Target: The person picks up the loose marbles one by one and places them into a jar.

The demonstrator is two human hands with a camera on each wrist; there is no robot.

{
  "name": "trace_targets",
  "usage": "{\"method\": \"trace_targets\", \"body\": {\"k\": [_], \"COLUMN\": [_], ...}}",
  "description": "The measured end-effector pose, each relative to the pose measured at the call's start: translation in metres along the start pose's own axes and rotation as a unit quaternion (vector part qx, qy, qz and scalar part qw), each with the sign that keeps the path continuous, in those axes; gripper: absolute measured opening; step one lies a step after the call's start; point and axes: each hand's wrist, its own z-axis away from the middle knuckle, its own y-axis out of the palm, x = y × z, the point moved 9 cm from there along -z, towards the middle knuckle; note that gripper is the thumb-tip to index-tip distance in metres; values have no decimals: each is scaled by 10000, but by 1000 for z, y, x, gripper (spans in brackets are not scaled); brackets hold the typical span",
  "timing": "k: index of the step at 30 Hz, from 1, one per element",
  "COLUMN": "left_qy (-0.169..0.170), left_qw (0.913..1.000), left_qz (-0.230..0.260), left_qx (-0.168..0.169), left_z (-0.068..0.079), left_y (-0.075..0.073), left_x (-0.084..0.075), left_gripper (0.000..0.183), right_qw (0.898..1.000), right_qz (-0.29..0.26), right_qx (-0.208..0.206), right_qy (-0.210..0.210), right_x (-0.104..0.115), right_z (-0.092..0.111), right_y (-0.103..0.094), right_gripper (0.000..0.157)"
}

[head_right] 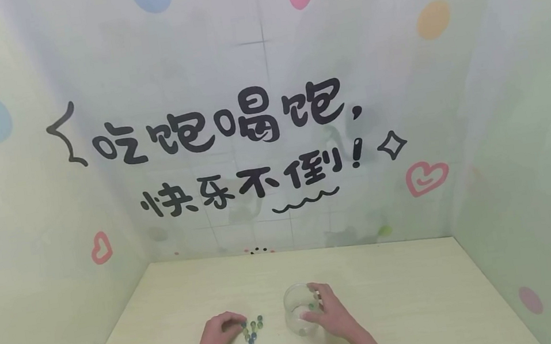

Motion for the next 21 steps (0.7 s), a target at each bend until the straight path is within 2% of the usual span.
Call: {"method": "trace_targets", "body": {"k": [10, 17, 21], "left_qy": [-80, -321, -299], "left_qw": [9999, 9994, 9995], "left_qz": [87, 132, 134], "left_qx": [-23, 7, 20], "left_z": [-3, -4, -4], "left_y": [-1, 0, 1], "left_x": [3, 6, 4], "left_gripper": [15, 17, 17], "right_qw": [10000, 10000, 10000], "right_qz": [-32, -37, -26], "right_qx": [1, -38, -36], "right_qy": [6, 51, 39], "right_x": [1, 0, 1], "right_z": [1, 1, 2], "right_y": [0, 0, 0], "right_gripper": [66, 66, 66]}}
